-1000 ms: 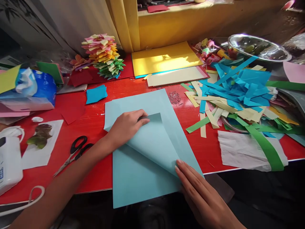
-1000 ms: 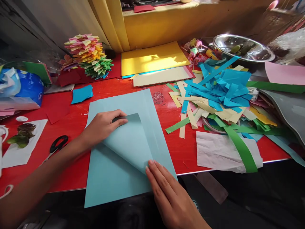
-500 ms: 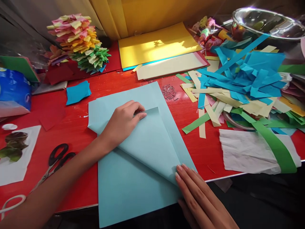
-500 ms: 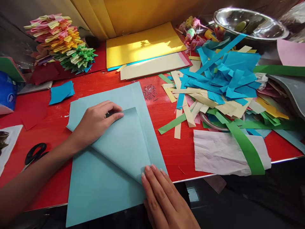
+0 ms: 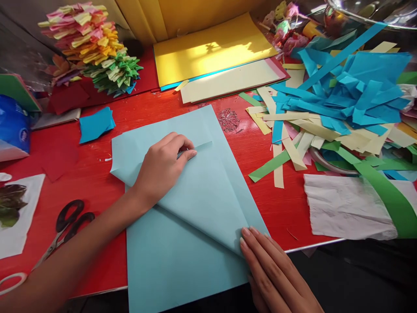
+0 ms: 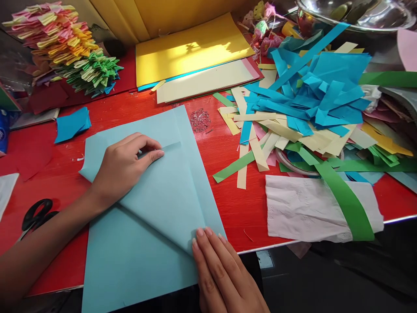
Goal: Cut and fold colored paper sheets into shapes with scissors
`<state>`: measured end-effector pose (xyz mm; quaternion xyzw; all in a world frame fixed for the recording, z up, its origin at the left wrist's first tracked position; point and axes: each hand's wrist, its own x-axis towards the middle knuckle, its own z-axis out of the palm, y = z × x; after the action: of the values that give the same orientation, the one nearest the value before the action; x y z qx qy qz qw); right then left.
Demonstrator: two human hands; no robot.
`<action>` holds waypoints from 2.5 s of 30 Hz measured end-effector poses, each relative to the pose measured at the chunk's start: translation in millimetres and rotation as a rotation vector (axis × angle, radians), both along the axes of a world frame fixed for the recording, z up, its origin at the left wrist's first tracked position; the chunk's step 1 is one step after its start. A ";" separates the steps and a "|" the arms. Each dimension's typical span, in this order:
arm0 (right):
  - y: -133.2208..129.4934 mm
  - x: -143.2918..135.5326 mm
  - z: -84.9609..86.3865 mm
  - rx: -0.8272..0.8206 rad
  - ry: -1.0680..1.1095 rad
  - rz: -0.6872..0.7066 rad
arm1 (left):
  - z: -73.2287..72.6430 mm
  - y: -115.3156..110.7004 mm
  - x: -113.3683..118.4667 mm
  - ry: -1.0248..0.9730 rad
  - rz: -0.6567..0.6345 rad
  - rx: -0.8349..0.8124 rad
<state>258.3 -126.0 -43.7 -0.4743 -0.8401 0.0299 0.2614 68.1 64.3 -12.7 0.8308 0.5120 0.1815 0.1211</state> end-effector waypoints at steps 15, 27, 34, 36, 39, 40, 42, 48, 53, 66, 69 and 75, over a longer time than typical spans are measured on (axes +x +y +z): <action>-1.4 0.5 0.7 -0.003 -0.066 0.009 | -5.4 -1.1 0.0 0.039 -0.011 0.079; -1.8 -3.2 -5.2 0.064 0.005 -0.040 | -4.1 -0.9 1.0 0.036 -0.009 0.058; -1.0 -1.2 -1.7 0.006 -0.045 -0.004 | -4.2 -0.5 1.3 0.033 -0.004 0.053; -1.1 -0.9 -1.8 0.004 -0.043 -0.006 | -4.1 -0.6 1.5 0.034 -0.004 0.052; -1.5 -0.9 -2.0 0.001 -0.038 -0.014 | -3.7 -0.9 2.0 0.035 -0.004 0.053; -1.7 -0.8 -1.9 0.002 -0.036 -0.015 | -3.6 -0.9 2.2 0.036 -0.002 0.054; -2.6 -0.6 -1.7 0.003 -0.034 -0.014 | -3.4 -0.9 2.5 0.040 0.001 0.054; -4.3 -0.1 -4.5 0.026 -0.044 -0.024 | -6.9 -0.5 1.1 0.085 -0.010 0.114; -3.0 -0.5 -5.6 0.025 -0.059 -0.020 | -10.7 -2.5 0.9 0.202 -0.209 0.330; -5.7 -4.3 -4.0 0.035 -0.050 -0.058 | -7.2 -63.3 20.9 0.326 -0.523 0.426; -5.4 -4.0 -3.5 0.047 -0.048 -0.048 | -8.0 -88.6 28.0 0.304 -0.530 0.297; -5.4 -3.4 -2.4 0.055 -0.053 -0.045 | -10.3 -86.7 16.4 0.350 -0.571 0.132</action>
<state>254.9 -131.5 -46.2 -0.4865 -0.8363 -0.0117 0.2524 84.5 -22.4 -23.1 0.9652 0.2588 0.0278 0.0232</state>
